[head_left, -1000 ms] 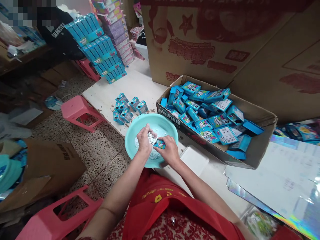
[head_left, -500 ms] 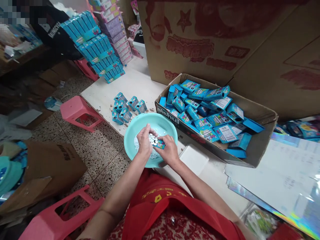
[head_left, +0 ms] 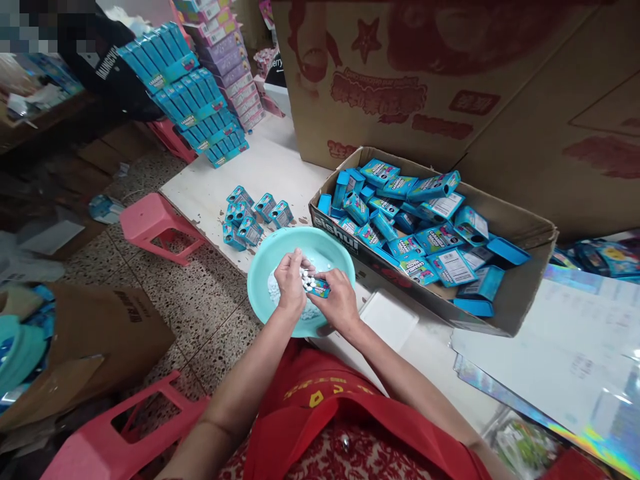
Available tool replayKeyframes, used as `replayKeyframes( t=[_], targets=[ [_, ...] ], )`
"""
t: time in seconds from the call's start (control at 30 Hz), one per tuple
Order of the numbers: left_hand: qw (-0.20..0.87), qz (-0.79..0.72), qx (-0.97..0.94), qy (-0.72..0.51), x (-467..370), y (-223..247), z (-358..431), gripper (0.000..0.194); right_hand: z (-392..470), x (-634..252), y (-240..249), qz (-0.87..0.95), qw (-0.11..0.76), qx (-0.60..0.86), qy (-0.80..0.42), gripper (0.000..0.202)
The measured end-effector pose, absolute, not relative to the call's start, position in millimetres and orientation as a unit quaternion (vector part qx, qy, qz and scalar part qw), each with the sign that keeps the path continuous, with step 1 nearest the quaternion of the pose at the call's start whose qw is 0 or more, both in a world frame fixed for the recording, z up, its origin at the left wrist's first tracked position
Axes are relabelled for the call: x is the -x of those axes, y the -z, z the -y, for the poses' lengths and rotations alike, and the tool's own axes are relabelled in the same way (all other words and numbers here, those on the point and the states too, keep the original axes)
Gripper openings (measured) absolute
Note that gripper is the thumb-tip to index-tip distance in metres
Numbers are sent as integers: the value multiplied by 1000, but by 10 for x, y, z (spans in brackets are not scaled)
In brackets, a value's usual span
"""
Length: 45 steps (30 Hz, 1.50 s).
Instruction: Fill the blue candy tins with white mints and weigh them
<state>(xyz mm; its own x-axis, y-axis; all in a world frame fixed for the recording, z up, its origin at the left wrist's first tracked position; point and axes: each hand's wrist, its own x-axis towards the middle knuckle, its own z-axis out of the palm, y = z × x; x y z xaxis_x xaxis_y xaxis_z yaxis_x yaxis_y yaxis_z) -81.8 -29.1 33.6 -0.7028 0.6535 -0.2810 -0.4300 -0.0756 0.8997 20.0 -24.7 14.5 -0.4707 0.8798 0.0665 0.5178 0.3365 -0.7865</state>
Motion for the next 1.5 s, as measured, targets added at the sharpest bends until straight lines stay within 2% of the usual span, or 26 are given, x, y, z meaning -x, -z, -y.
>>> replayKeyframes(
  t=[0.3, 0.5, 0.83, 1.03, 1.2, 1.27, 1.33, 1.4, 1.5],
  targets=[
    [365, -575, -113, -724, 791, -333, 298, 39, 238, -161, -90, 771, 252, 454, -368, 24],
    [350, -573, -99, -734, 787, -339, 279, 30, 230, -141, -131, 781, 234, 452, -361, 25],
    [418, -549, -123, -713, 797, -361, 296, 26, 204, -141, -32, 763, 238, 464, -383, 23],
    [425, -535, -154, -713, 812, -390, 301, 24, 124, -152, -9, 756, 256, 448, -403, 29],
    [339, -577, -125, -732, 1138, -124, 232, 25, 65, -205, 11, 757, 282, 418, -416, 29],
    [290, -677, -159, -658, 1321, 132, 191, 25, 29, -239, 31, 743, 323, 404, -425, 28],
    [268, -780, -244, -510, 1443, 411, 146, 24, -25, -264, 75, 717, 383, 405, -418, 27],
    [266, -820, -312, -400, 1454, 650, 94, 16, -94, -265, 154, 692, 437, 420, -392, 29],
    [276, -826, -367, -326, 1257, 879, 1, 6, -189, -229, 324, 669, 477, 446, -356, 31]
  ],
)
